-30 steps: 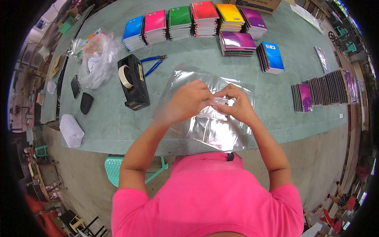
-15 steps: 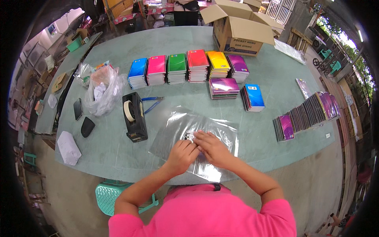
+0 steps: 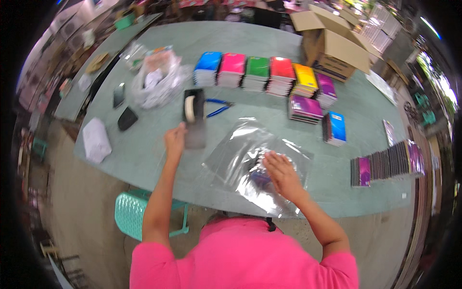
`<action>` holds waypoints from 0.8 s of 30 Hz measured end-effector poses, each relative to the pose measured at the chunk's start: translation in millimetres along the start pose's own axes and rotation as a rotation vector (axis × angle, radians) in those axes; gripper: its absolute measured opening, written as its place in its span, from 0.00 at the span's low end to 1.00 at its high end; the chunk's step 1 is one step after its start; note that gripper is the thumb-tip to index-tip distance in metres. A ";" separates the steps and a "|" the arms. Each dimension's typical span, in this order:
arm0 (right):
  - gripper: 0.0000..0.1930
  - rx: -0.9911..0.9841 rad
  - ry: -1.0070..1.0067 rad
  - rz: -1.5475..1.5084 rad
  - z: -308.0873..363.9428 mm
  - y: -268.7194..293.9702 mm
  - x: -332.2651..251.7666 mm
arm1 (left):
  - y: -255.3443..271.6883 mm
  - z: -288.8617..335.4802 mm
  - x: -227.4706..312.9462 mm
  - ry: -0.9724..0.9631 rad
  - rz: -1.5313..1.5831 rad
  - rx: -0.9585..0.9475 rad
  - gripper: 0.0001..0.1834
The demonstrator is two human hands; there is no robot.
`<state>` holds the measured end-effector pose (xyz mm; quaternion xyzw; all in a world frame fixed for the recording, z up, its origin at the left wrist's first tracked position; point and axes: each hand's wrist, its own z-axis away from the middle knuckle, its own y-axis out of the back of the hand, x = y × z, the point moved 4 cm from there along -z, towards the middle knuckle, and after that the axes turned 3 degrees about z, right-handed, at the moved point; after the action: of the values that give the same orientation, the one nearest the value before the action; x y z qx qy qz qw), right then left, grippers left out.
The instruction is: The person picks up several small notebooks, stacks them together by hand, and places them into a clear plastic sleeve. They then pick up a piece of adhesive tape from a dispenser and seal the sleeve.
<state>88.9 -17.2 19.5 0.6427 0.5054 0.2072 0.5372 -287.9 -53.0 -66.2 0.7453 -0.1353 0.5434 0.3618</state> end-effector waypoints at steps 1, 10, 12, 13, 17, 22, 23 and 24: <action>0.23 0.019 -0.004 0.013 -1.6 -1.0 0.3 | -10.9 -1.8 -14.7 0.283 0.258 -0.069 0.19; 0.22 0.129 -0.039 0.002 -0.3 -5.1 -2.7 | 7.9 40.0 51.9 0.264 0.483 -0.124 0.12; 0.22 0.157 -0.047 -0.028 -0.4 -6.0 0.7 | 6.4 61.6 29.5 0.409 0.386 -0.216 0.11; 0.23 0.155 -0.046 -0.033 -0.4 -5.6 1.2 | 6.9 70.2 19.4 0.486 0.334 -0.262 0.10; 0.22 0.154 -0.069 -0.079 -4.7 1.2 -2.8 | 22.1 56.8 28.0 -0.333 -0.782 -0.169 0.10; 0.24 0.140 -0.074 -0.056 1.7 -7.4 5.7 | -46.7 126.0 121.4 0.194 0.316 -0.529 0.12; 0.24 0.151 -0.074 -0.077 2.3 -6.3 5.6 | -65.2 146.9 130.1 0.274 0.402 -0.592 0.13; 0.24 0.164 -0.070 -0.098 2.0 -5.9 5.3 | -83.3 161.1 134.2 0.312 0.467 -0.627 0.13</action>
<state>90.1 -14.1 12.1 0.6658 0.5325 0.1160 0.5096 -73.6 -79.4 -0.8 0.4575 -0.4029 0.6495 0.4544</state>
